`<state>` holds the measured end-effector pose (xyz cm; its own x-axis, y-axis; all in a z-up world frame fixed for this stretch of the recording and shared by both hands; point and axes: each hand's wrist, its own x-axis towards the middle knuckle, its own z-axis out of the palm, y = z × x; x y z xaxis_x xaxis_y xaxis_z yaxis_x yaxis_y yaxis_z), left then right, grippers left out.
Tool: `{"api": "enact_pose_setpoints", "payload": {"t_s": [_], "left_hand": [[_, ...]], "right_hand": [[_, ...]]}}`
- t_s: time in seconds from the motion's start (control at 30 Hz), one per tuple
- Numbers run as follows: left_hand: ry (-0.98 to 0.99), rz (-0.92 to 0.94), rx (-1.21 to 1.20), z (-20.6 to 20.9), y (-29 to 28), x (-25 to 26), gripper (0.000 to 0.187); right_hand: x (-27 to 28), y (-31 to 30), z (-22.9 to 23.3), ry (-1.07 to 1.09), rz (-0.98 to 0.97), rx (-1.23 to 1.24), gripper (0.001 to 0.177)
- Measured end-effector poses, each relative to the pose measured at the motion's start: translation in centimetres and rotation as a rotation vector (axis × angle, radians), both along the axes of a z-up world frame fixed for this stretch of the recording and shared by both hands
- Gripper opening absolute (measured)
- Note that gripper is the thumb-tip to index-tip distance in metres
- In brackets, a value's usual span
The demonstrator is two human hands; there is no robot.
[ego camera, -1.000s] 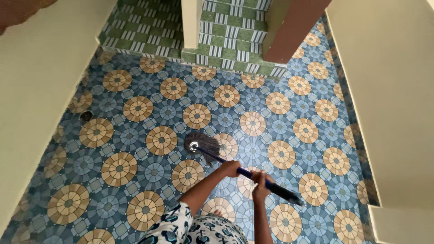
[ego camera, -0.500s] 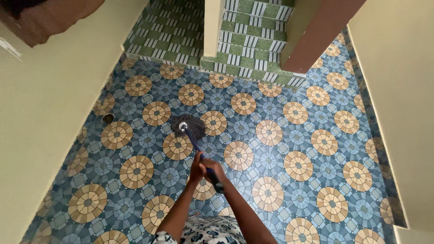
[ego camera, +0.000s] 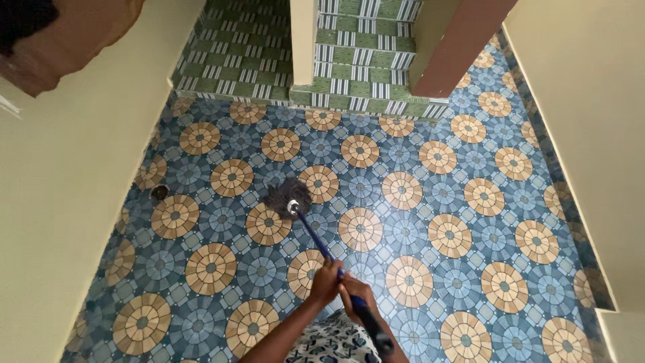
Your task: The person mops a tiled floor using a blue-handled mop. They move the mop back and forth across the patterned tiles in a hallway area, covering the space near a staircase and along the walls.
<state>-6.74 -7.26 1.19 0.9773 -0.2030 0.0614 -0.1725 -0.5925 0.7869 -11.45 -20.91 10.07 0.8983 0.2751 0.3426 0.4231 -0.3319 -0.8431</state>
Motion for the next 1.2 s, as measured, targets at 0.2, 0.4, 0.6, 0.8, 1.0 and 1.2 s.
{"api": "enact_pose_setpoints", "payload": {"t_s": [0.2, 0.4, 0.6, 0.8, 1.0, 1.2], "left_hand": [[0.036, -0.157, -0.073, -0.9, -1.5, -1.9, 0.022], [-0.136, -0.175, -0.057, -3.3, -0.8, 5.4, 0.032], [0.57, 0.202, -0.825, -2.8, 0.2, 19.3, 0.017], [-0.103, -0.004, -0.109, -2.3, 1.9, 23.4, 0.016], [0.119, -0.092, 0.006, -0.6, -4.7, 17.1, 0.017], [0.049, -0.355, -0.021, 3.6, -11.7, 11.5, 0.023]], "right_hand": [[-2.9, -1.3, -2.0, -0.111, -0.095, 0.056, 0.016], [2.8, -0.5, -6.4, -0.169, -0.121, 0.061, 0.012], [16.3, 2.6, -5.8, -0.105, -0.03, -0.054, 0.016], [21.6, 3.3, -4.5, -0.09, -0.027, -0.153, 0.02], [15.2, -4.7, 1.7, 0.028, 0.017, -0.06, 0.025], [8.6, -9.7, 6.0, 0.255, -0.447, 0.028, 0.02]]}}
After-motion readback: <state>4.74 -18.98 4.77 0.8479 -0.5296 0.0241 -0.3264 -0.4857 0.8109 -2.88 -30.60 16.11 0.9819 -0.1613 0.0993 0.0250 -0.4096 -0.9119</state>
